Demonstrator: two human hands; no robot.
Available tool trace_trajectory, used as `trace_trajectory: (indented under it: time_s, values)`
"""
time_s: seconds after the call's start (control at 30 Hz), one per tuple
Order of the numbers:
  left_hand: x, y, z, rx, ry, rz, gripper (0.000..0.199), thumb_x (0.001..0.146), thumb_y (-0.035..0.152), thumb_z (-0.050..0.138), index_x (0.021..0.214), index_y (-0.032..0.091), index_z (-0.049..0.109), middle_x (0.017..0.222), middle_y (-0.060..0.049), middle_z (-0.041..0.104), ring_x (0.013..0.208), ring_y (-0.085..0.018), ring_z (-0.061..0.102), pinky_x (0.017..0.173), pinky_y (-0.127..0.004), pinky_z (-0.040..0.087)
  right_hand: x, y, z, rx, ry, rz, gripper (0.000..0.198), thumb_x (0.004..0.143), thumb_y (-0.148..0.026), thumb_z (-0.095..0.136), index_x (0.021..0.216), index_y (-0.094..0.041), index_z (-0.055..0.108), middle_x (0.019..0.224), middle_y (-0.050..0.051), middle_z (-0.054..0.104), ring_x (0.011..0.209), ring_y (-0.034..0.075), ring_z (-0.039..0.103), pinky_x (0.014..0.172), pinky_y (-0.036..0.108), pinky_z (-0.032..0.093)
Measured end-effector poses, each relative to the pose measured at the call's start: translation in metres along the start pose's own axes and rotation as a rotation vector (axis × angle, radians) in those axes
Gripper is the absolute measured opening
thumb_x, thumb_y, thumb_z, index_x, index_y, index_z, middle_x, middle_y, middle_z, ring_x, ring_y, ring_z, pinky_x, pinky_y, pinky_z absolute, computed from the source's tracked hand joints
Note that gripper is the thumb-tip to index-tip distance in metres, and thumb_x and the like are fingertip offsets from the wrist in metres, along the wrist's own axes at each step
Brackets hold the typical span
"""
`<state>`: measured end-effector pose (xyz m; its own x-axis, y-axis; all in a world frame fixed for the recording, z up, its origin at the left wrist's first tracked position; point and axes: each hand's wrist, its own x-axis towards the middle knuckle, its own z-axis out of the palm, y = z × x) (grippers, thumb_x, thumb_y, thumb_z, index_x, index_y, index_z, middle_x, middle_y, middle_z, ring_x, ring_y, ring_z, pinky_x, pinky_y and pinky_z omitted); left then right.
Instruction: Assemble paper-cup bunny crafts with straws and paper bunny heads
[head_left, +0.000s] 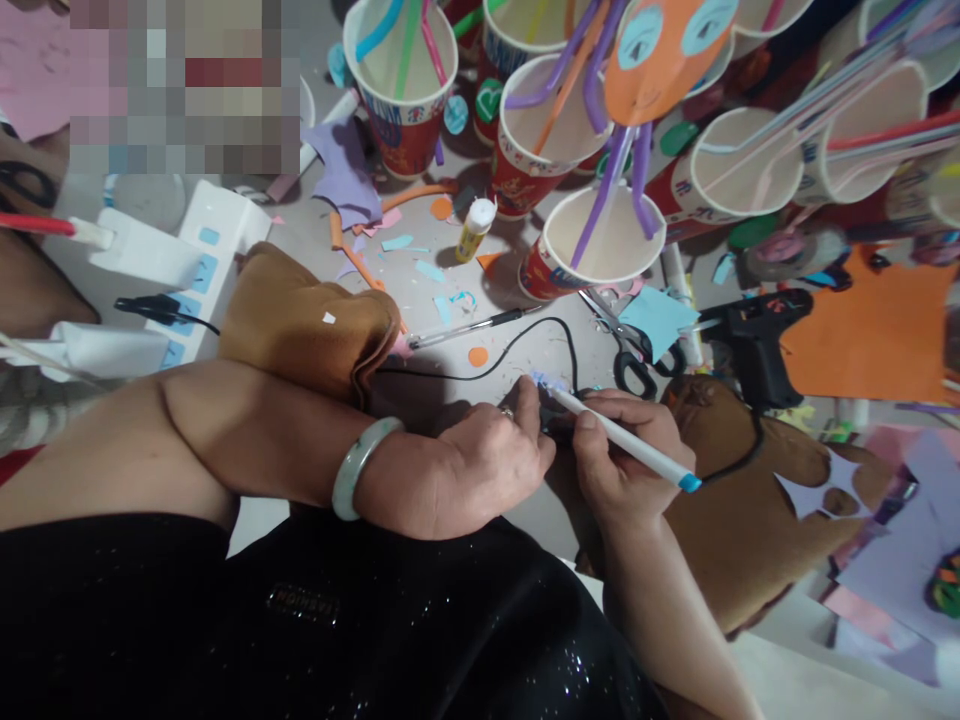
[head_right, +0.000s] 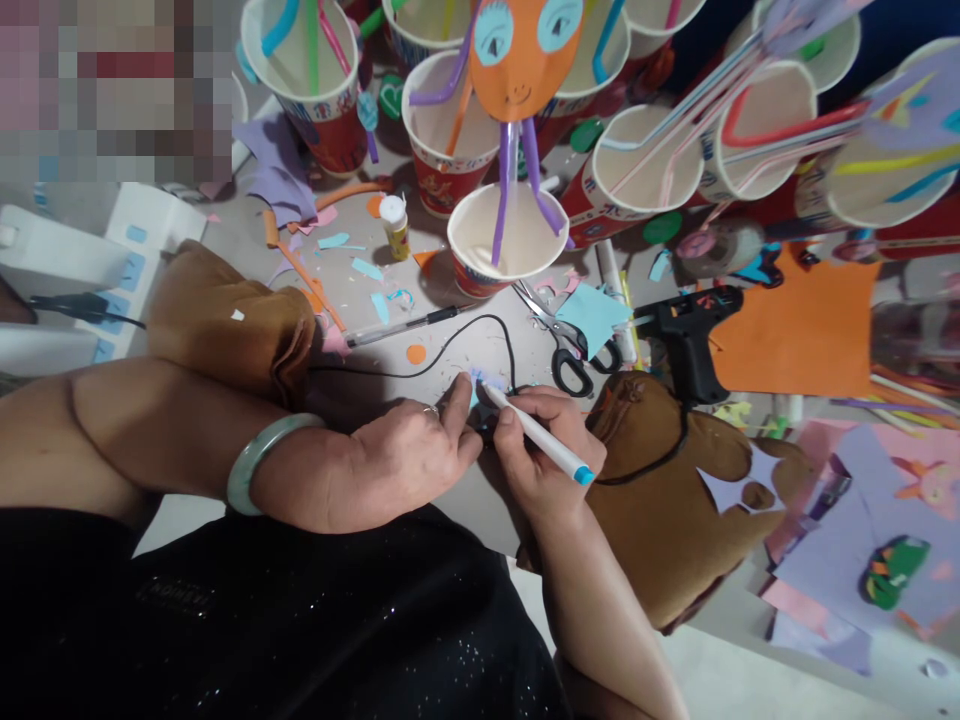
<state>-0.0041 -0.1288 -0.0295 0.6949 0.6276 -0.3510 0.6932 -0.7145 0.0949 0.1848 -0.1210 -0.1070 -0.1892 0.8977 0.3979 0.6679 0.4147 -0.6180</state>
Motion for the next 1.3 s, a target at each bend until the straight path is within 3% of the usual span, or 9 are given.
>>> trace_trajectory:
  time_s: [0.23, 0.67, 0.93, 1.3]
  values:
    - [0.0009, -0.0004, 0.0003, 0.011, -0.046, 0.009, 0.05, 0.1, 0.007, 0.036, 0.142, 0.007, 0.064, 0.146, -0.039, 0.055, 0.074, -0.024, 0.077, 0.052, -0.028, 0.046, 0.0011, -0.0006, 0.0009, -0.05, 0.027, -0.024, 0.008, 0.093, -0.03, 0.069, 0.093, -0.022, 0.069, 0.083, 0.004, 0.076, 0.077, 0.022, 0.078, 0.062, 0.033, 0.061]
    - [0.0023, 0.0004, 0.0004, -0.008, -0.031, 0.0, 0.044, 0.101, 0.011, 0.046, 0.14, 0.005, 0.066, 0.146, -0.038, 0.056, 0.073, -0.024, 0.077, 0.051, -0.028, 0.048, 0.0008, -0.0015, -0.0013, -0.055, -0.037, 0.04, 0.016, 0.096, -0.038, 0.067, 0.091, -0.023, 0.069, 0.084, 0.004, 0.076, 0.078, 0.02, 0.077, 0.063, 0.031, 0.06]
    - [0.0013, 0.0006, 0.0012, 0.005, -0.019, 0.002, 0.048, 0.103, 0.009, 0.039, 0.145, 0.005, 0.062, 0.145, -0.039, 0.056, 0.077, -0.026, 0.08, 0.051, -0.028, 0.05, 0.0016, -0.0012, -0.0004, -0.03, -0.003, -0.032, 0.006, 0.094, -0.029, 0.068, 0.093, -0.022, 0.068, 0.082, 0.004, 0.075, 0.079, 0.021, 0.078, 0.063, 0.031, 0.06]
    - [0.0019, -0.0011, -0.0015, 0.018, -0.033, 0.007, 0.046, 0.103, 0.01, 0.041, 0.142, 0.007, 0.065, 0.145, -0.037, 0.057, 0.075, -0.024, 0.079, 0.05, -0.027, 0.048, 0.0016, -0.0023, -0.0012, -0.033, -0.026, -0.017, 0.006, 0.095, -0.028, 0.069, 0.096, -0.022, 0.068, 0.085, 0.004, 0.075, 0.079, 0.02, 0.077, 0.064, 0.029, 0.059]
